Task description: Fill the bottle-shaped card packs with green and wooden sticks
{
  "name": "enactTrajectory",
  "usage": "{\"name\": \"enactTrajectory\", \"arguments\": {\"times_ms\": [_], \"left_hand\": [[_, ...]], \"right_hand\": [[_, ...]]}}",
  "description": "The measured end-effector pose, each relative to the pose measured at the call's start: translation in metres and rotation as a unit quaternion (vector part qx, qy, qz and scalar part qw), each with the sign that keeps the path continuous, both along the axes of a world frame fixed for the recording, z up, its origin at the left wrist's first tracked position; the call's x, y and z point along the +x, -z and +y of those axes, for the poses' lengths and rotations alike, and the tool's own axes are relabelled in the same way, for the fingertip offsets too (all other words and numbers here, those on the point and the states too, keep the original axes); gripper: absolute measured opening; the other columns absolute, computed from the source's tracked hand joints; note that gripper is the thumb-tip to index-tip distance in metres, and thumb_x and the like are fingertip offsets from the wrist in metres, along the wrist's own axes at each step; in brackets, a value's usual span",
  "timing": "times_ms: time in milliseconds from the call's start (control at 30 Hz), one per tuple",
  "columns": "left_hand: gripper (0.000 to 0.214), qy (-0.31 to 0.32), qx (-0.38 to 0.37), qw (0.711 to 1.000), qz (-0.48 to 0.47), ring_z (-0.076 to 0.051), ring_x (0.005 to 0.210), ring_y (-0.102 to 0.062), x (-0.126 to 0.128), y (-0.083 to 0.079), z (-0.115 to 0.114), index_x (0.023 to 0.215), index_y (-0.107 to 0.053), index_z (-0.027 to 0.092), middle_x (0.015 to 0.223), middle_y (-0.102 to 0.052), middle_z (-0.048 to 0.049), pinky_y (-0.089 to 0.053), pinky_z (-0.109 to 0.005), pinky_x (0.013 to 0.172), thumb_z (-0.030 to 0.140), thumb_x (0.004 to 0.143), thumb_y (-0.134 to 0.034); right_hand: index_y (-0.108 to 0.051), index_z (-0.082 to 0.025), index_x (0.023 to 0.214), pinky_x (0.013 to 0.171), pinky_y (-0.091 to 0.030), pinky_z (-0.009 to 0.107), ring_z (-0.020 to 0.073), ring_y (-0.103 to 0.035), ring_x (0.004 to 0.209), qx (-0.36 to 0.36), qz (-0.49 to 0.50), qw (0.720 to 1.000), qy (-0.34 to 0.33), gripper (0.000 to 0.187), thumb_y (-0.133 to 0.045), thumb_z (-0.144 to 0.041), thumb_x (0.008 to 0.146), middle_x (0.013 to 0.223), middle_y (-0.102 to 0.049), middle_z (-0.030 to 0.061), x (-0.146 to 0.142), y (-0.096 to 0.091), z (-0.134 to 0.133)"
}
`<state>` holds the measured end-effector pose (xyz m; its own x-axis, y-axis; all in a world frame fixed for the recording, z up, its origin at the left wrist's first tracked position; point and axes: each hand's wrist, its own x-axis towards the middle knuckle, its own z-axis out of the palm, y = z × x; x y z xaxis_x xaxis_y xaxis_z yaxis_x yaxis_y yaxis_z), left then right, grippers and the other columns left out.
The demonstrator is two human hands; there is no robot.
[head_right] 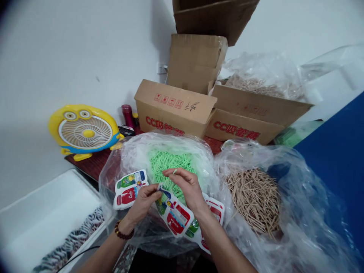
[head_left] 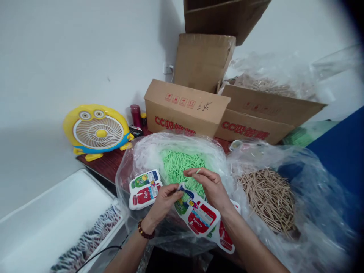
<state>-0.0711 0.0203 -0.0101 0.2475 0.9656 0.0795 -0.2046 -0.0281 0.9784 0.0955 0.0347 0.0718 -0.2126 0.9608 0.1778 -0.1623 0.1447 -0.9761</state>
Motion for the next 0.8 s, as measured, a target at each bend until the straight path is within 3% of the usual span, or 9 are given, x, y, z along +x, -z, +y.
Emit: {"name": "enactTrajectory", "arguments": {"times_ms": [167,300,367,467,600,700,800], "left_hand": [[0.021,-0.015,0.017,0.998,-0.057,-0.014,0.070,-0.055,0.000,0.003,0.006,0.086,-0.072,0.015,0.077,-0.066,-0.0024,-0.044,-0.023,0.068,0.034,0.079,-0.068],[0.021,-0.027,0.012,0.997,-0.073,-0.014,0.071,-0.056,-0.004,0.009,0.012,0.086,-0.073,0.015,0.078,-0.067,-0.0028,-0.044,-0.023,0.068,0.034,0.078,-0.069],[0.022,-0.039,0.009,0.996,-0.075,-0.014,0.069,-0.055,-0.010,0.012,0.014,0.086,-0.072,0.015,0.076,-0.066,-0.0022,-0.043,-0.022,0.066,0.035,0.078,-0.069],[0.022,-0.053,0.015,0.997,-0.050,-0.013,0.068,-0.052,-0.020,0.010,0.016,0.084,-0.072,0.015,0.074,-0.064,-0.0014,-0.041,-0.021,0.064,0.035,0.080,-0.067],[0.021,-0.070,0.012,0.997,-0.023,-0.013,0.066,-0.053,-0.018,0.000,0.018,0.078,-0.072,0.014,0.070,-0.063,-0.0007,-0.040,-0.022,0.062,0.035,0.078,-0.069],[0.019,-0.066,-0.007,0.995,-0.072,-0.013,0.069,-0.056,-0.006,-0.008,0.019,0.083,-0.073,0.016,0.074,-0.066,-0.0007,-0.043,-0.022,0.065,0.034,0.078,-0.070],[0.023,0.017,-0.059,0.992,-0.109,-0.016,0.074,-0.061,0.004,-0.015,0.017,0.095,-0.072,0.017,0.081,-0.069,-0.0024,-0.047,-0.025,0.070,0.031,0.076,-0.072]], "right_hand": [[-0.074,-0.022,0.086,0.096,-0.041,0.038,0.0229,-0.063,0.101,0.025,-0.013,1.000,-0.013,0.014,-0.061,-0.026,0.083,0.097,-0.073,0.0044,-0.004,-0.011,0.001],[-0.073,-0.024,0.090,0.096,-0.041,0.039,0.0228,-0.063,0.100,0.049,0.002,0.995,0.086,0.018,-0.057,-0.031,0.085,0.096,-0.072,0.0041,0.004,-0.007,0.010],[-0.073,-0.023,0.089,0.095,-0.043,0.041,0.0241,-0.063,0.099,0.037,-0.054,0.992,0.109,0.019,-0.060,-0.035,0.083,0.095,-0.072,0.0048,0.014,0.000,0.018],[-0.072,-0.022,0.097,0.094,-0.044,0.042,0.0253,-0.062,0.102,0.002,-0.163,0.984,0.078,0.027,-0.063,-0.041,0.079,0.102,-0.072,0.0064,0.027,0.008,0.023],[-0.064,-0.025,0.115,0.090,-0.047,0.036,0.0226,-0.061,0.103,0.032,-0.247,0.968,-0.006,0.036,-0.059,-0.042,0.083,0.110,-0.069,0.0056,0.033,0.003,0.011],[-0.070,-0.022,0.090,0.071,-0.047,0.028,0.0183,-0.062,0.080,0.066,-0.339,0.938,-0.023,0.019,-0.062,-0.037,0.081,0.086,-0.069,0.0025,0.030,-0.001,0.003],[-0.063,-0.019,0.068,0.055,-0.038,0.023,0.0119,-0.050,0.060,0.063,-0.359,0.931,-0.011,0.023,-0.057,-0.033,0.084,0.061,-0.056,-0.0026,0.035,-0.001,0.000]]}}
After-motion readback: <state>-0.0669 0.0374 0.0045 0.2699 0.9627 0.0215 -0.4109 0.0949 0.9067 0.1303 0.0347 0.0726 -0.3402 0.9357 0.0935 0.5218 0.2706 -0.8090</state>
